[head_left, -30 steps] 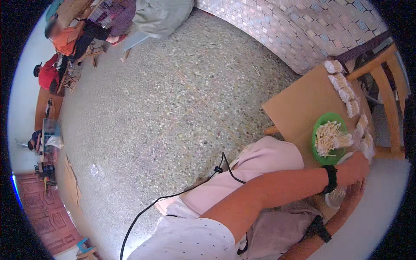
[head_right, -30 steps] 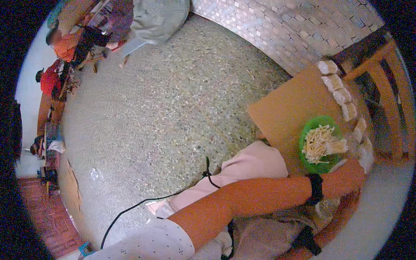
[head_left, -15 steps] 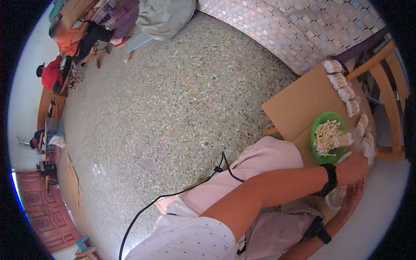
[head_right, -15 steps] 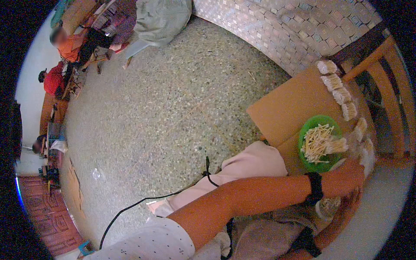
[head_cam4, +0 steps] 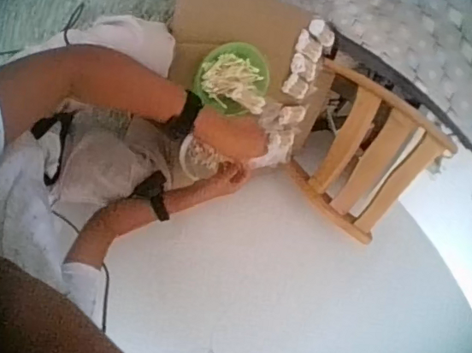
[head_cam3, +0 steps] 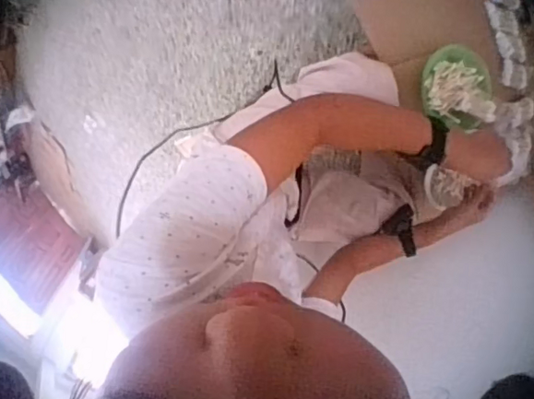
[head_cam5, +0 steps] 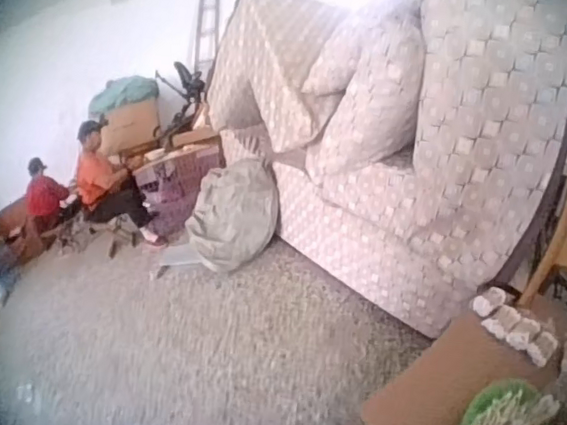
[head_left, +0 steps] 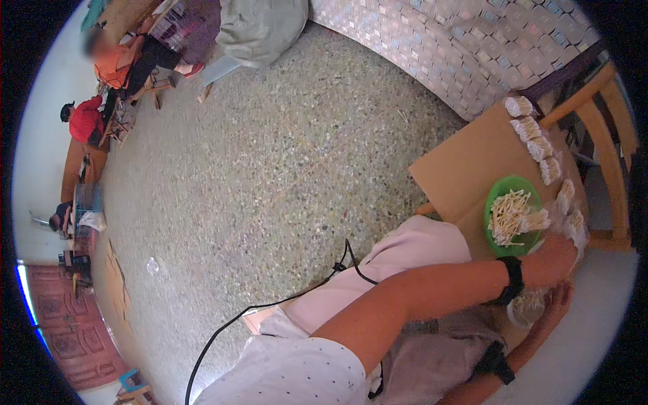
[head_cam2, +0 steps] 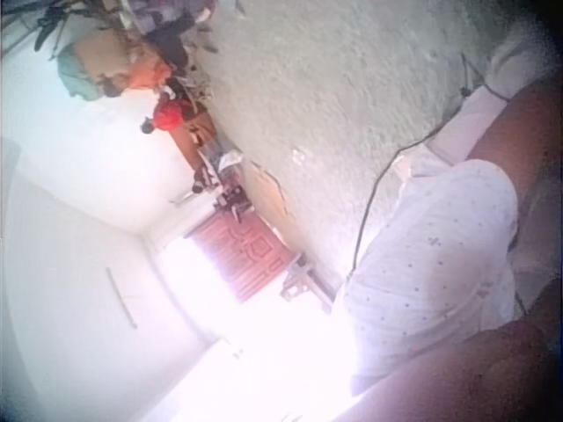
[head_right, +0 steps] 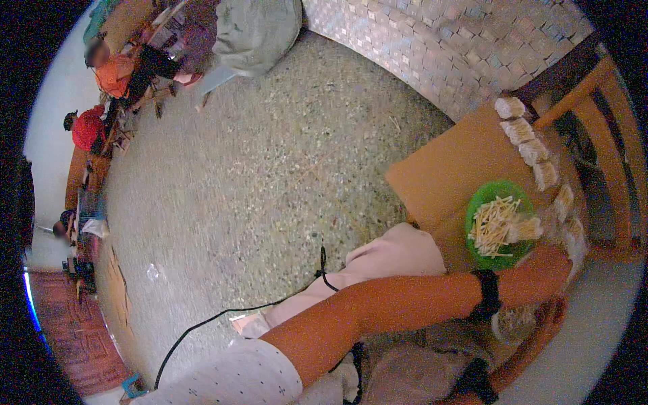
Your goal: The person picks up cotton swabs from a green bowl and a white bowl by hand, placing them into small plastic bags. They then seal the bags and set them aside on the cardboard work surface.
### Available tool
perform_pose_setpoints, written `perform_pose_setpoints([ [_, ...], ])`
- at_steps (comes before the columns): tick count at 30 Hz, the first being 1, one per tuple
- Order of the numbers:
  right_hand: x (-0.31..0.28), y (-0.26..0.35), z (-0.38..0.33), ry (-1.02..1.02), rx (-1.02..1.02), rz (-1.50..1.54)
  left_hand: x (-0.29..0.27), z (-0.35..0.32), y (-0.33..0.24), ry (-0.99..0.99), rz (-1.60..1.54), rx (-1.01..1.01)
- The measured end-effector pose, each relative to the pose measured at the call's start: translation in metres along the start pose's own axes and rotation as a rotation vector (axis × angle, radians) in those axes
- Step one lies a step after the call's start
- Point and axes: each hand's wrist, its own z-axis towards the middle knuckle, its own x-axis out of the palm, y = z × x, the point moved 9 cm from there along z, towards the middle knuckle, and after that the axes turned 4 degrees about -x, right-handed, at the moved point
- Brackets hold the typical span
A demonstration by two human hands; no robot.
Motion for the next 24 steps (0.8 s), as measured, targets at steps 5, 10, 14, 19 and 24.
perform_pose_setpoints([
  [5,0.016,0.016,-0.001,0.107,-0.175,0.129,0.007,0.005,0.001,0.076,-0.119,-0.078],
  [10,0.028,0.025,-0.019,0.098,-0.395,-0.241,0.007,0.009,0.004,0.005,-0.331,-0.134],
  [14,0.016,0.0,-0.004,0.151,-0.203,-0.244,0.009,0.009,0.008,0.107,-0.446,-0.325],
  [19,0.014,0.035,-0.022,-0.082,-0.254,-0.368,0.001,0.009,0.012,0.021,-0.217,-0.251],
  [24,0.05,0.082,-0.044,0.014,-0.497,-0.506,-0.032,-0.011,-0.026,-0.106,-0.02,0.323],
])
